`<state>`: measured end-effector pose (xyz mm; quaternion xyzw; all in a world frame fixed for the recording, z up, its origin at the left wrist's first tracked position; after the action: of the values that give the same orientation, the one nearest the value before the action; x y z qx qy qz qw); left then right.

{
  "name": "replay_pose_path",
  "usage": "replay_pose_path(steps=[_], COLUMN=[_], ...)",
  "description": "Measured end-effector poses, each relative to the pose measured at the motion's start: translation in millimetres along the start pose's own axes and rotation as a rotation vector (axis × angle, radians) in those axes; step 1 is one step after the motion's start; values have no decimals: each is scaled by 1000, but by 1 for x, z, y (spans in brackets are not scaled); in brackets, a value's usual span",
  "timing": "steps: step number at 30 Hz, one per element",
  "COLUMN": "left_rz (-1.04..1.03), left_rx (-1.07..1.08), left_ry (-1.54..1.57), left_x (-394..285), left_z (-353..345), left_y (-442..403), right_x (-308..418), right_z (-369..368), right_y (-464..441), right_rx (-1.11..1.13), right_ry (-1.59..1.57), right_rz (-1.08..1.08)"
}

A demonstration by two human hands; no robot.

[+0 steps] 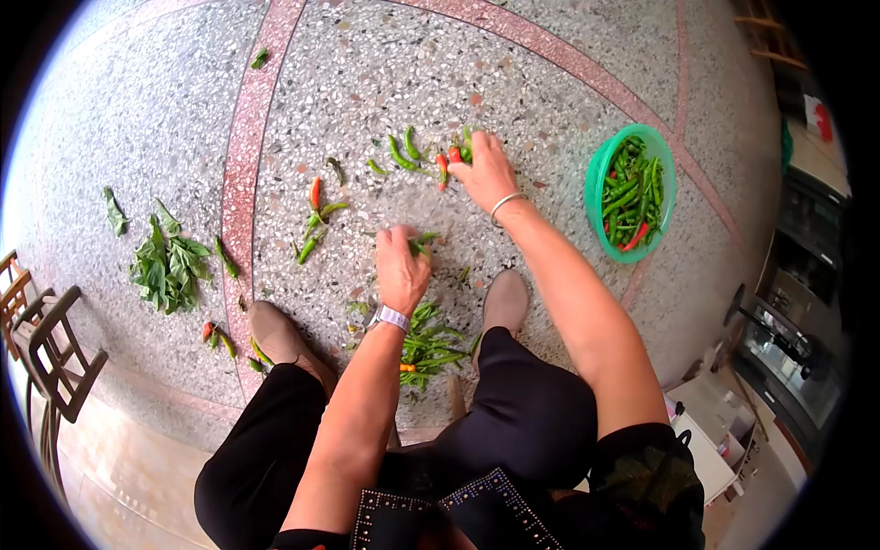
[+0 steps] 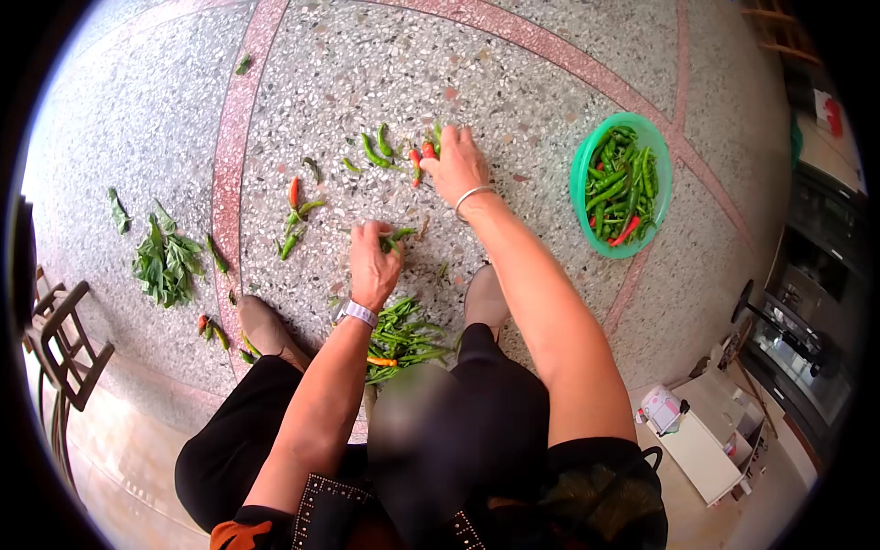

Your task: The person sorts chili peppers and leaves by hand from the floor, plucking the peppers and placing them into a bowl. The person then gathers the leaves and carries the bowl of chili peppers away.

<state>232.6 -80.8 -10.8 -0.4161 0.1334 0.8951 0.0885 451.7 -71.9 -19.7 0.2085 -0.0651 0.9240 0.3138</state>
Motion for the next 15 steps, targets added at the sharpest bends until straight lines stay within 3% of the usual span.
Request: replay_pose_path(steps=[3,5,6,8,10,13,15], left_rz=[-136,-114,-161,-144,-109,-25,41], left_rx=[71,106,81,83,63,-4,-16], left_ry=[-56,-78,-59,-44,-39,-22,43], left_x=[15,24,21,18,18,17,18], left_z=[-6,-11,-10,-10,-10,-3,5], left_y=[14,17,17,18,15,7,3], right_x=[1,-8,-9,-20,-4,8,21], right_z=[-10,-21,-17,-18,12,5,-2], right_y=[1,4,5,13,0,-6,-2], right_rx=[85,104,145,28,218,121,180], right_ry=[34,86,86,110,1,-1,-2], right_rz=[-70,-12,-117,-71,-354,-240,-200])
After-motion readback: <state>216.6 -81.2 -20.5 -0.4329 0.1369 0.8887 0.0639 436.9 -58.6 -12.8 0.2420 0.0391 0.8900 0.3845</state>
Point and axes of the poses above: each hand's wrist, its own y-axis away from the middle knuckle, its own z-axis out of the back of the hand, x = y × z, the point moved 4 cm from there along -y, towards the middle knuckle, and after that the axes turned 14 degrees about -x, right-handed, at the moved point
